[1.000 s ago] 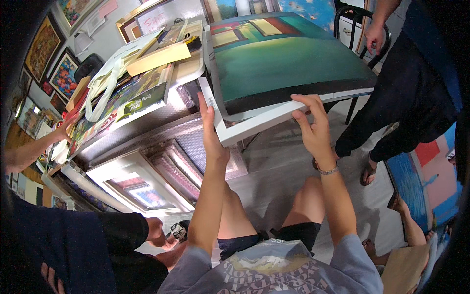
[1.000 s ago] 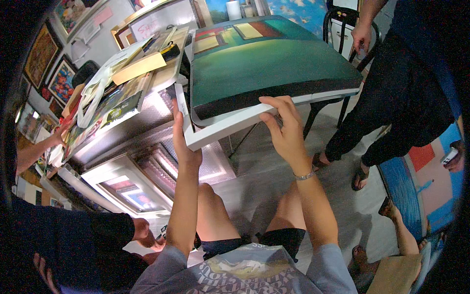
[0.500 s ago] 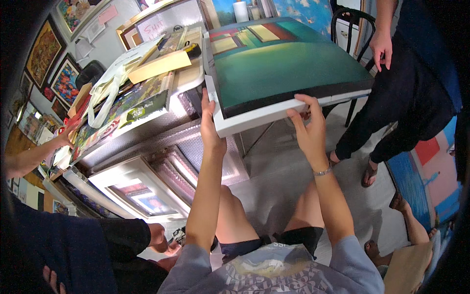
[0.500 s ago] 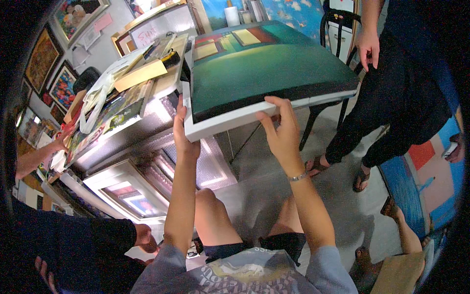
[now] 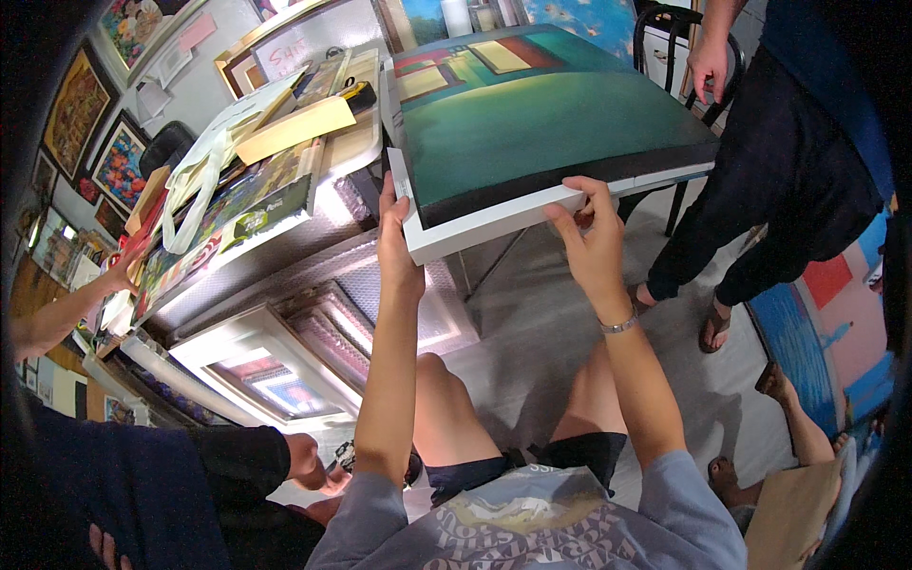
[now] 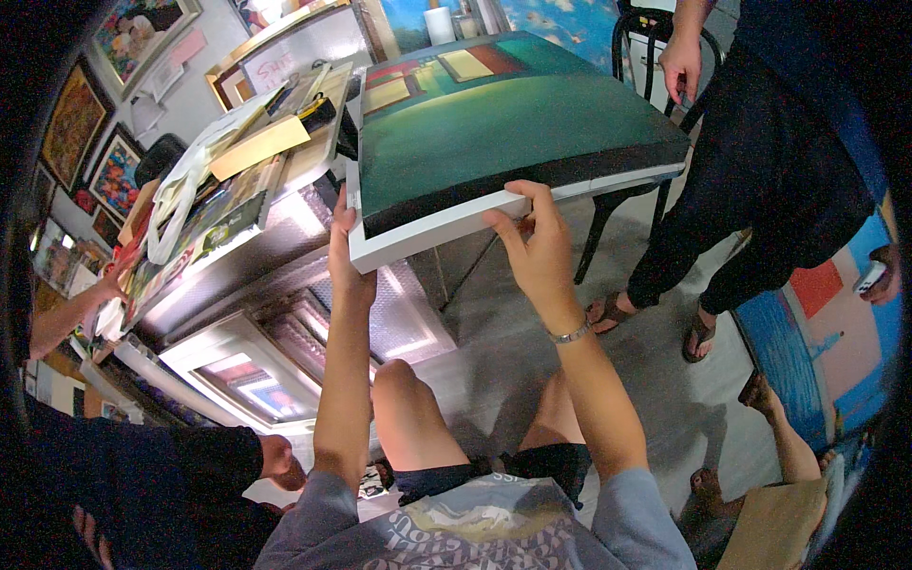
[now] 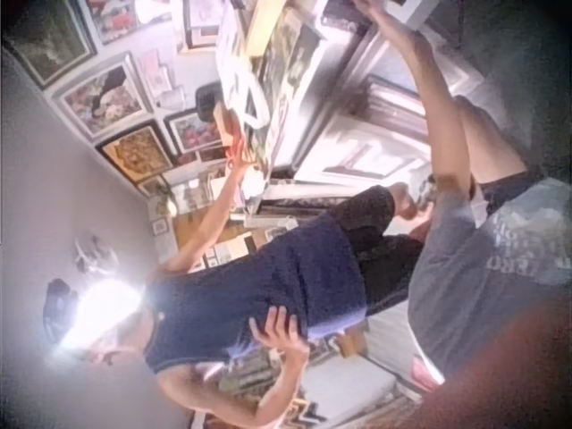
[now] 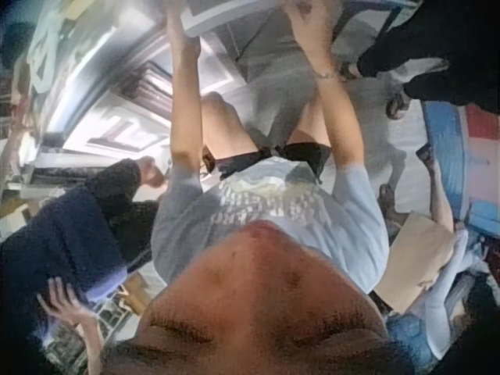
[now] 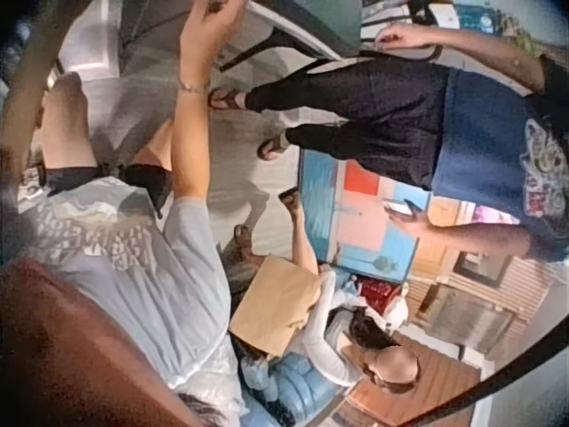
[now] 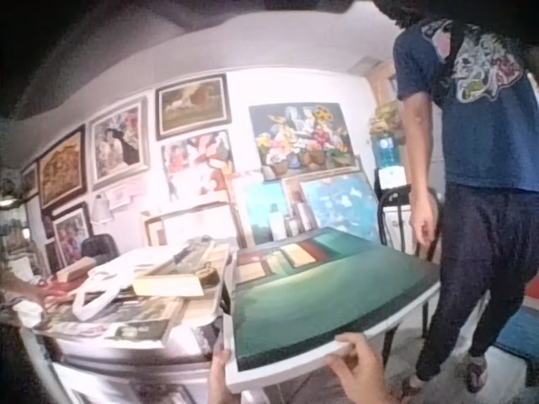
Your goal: The person measures a canvas with a tape measure and fits white and black frame strips to its edges. They then walk to a green basin on the floor and sort through various frame corner pieces.
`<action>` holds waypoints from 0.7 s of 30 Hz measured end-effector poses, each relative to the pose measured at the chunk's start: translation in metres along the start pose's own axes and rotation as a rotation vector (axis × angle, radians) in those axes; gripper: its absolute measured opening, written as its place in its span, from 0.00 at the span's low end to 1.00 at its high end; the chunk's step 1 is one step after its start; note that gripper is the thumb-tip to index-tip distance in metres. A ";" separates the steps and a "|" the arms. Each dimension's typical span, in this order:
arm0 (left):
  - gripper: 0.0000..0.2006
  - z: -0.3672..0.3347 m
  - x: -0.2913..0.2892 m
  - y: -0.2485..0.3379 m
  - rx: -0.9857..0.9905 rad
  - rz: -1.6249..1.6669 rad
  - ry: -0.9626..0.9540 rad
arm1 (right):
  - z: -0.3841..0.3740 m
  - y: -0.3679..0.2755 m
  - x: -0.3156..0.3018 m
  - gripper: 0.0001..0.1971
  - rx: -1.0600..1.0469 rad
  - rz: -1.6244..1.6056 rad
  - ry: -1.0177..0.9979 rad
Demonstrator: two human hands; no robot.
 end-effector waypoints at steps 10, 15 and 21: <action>0.35 -0.002 -0.011 0.002 -0.048 -0.180 -0.001 | 0.002 0.002 -0.001 0.19 -0.040 -0.021 0.004; 0.36 0.001 -0.009 0.005 -0.034 -0.222 -0.003 | 0.003 0.004 0.001 0.19 -0.021 -0.020 0.024; 0.36 0.000 -0.009 0.003 -0.043 -0.233 0.018 | 0.002 0.006 -0.002 0.20 -0.017 -0.002 0.005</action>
Point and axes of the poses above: each hand's wrist, its own z-axis away from the middle knuckle, its own x-axis out of the palm, y = z × x, the point moved 1 cm from there along -z, towards the middle knuckle
